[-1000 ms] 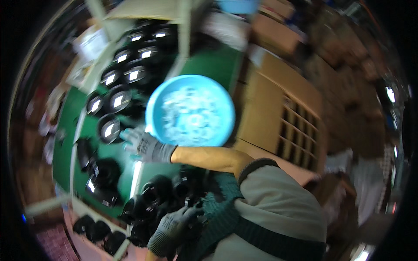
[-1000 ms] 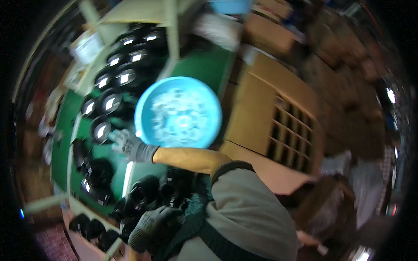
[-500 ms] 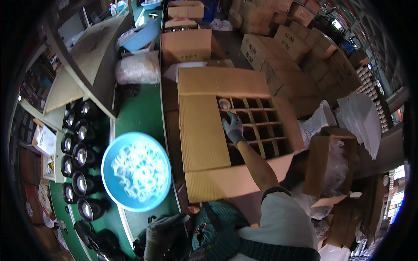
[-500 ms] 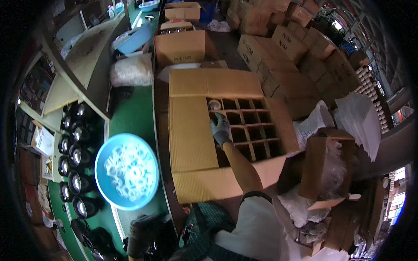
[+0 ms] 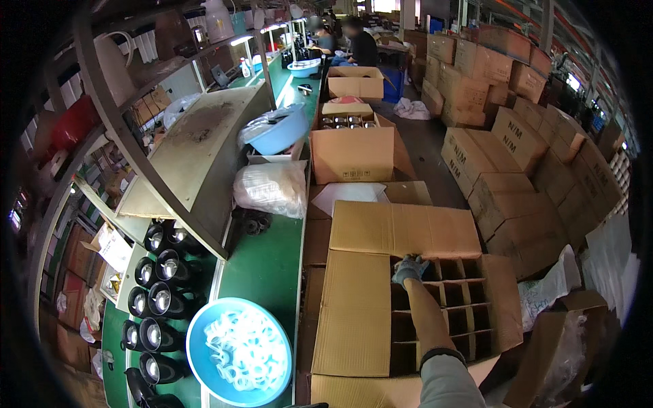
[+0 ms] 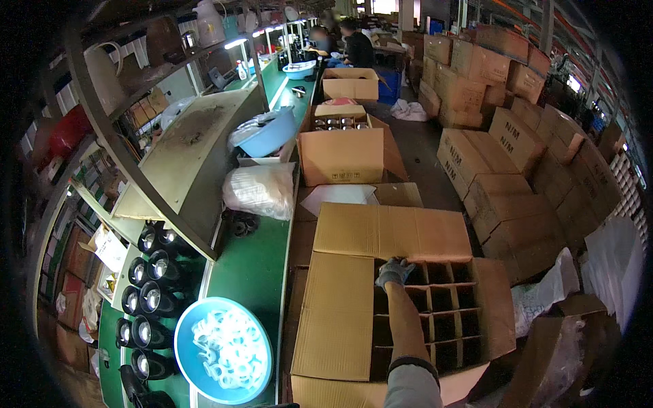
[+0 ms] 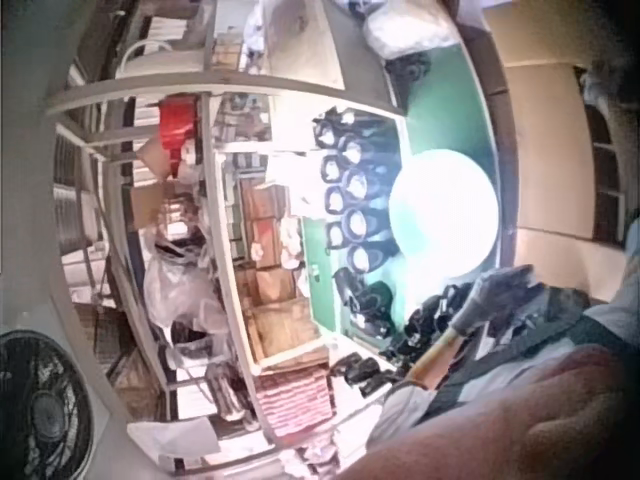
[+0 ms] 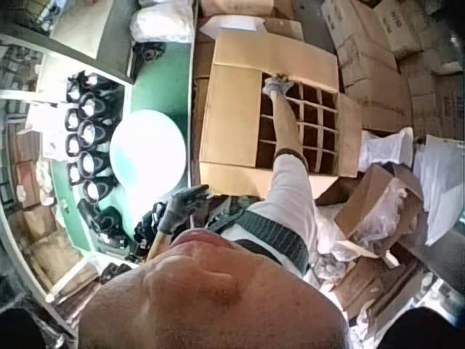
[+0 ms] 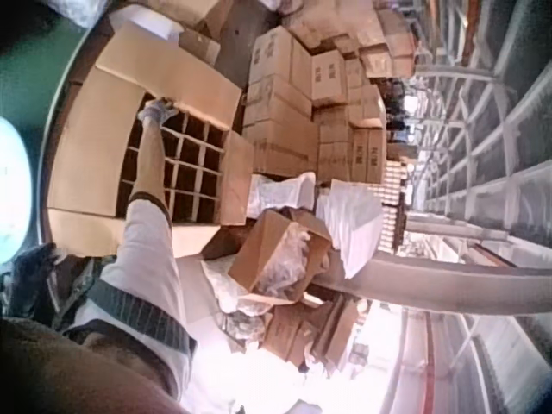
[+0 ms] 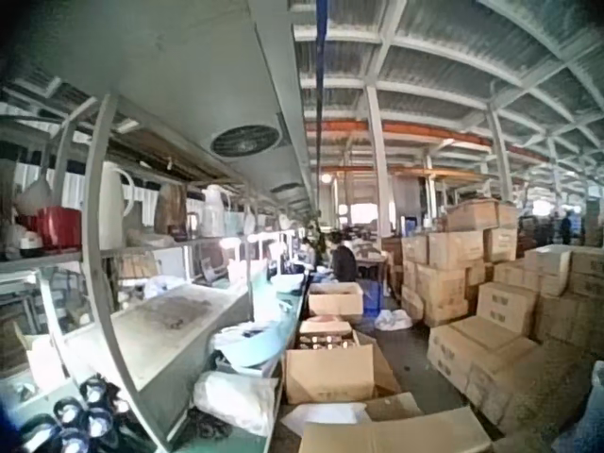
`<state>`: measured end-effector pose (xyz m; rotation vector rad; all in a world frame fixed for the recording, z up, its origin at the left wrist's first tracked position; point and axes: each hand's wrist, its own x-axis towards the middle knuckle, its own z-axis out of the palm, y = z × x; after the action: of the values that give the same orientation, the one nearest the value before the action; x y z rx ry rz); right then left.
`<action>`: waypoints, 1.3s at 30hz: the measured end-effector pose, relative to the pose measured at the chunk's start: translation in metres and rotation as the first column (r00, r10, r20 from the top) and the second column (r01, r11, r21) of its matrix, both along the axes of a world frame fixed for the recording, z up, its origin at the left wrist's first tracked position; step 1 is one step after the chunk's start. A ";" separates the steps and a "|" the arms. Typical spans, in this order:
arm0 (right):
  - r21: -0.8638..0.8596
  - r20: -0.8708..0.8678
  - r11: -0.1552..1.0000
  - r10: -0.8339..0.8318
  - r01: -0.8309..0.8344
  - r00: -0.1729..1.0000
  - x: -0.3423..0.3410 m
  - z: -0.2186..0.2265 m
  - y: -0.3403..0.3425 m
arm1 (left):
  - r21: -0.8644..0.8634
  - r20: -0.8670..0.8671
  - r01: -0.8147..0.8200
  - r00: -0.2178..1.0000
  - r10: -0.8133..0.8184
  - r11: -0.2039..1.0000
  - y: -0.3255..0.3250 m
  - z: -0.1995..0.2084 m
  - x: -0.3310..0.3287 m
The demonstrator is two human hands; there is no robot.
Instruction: The person repeatedly picks up black kettles, inserts a white circular gasket into the base, and places the assembled units into a cardboard box. The task is performed one at a time in a repetitive loop.
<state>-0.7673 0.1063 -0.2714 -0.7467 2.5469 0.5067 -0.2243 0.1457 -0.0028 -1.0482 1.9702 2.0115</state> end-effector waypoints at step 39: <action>-0.027 0.775 0.782 0.410 0.623 -0.480 0.516 0.212 0.115 | -0.173 -0.524 -0.884 0.456 0.719 0.434 0.069 0.033 0.246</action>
<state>-0.2516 0.2208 -0.0595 -0.4534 0.6018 -0.9864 0.0217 0.2147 0.0306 -2.2945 2.4609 2.3684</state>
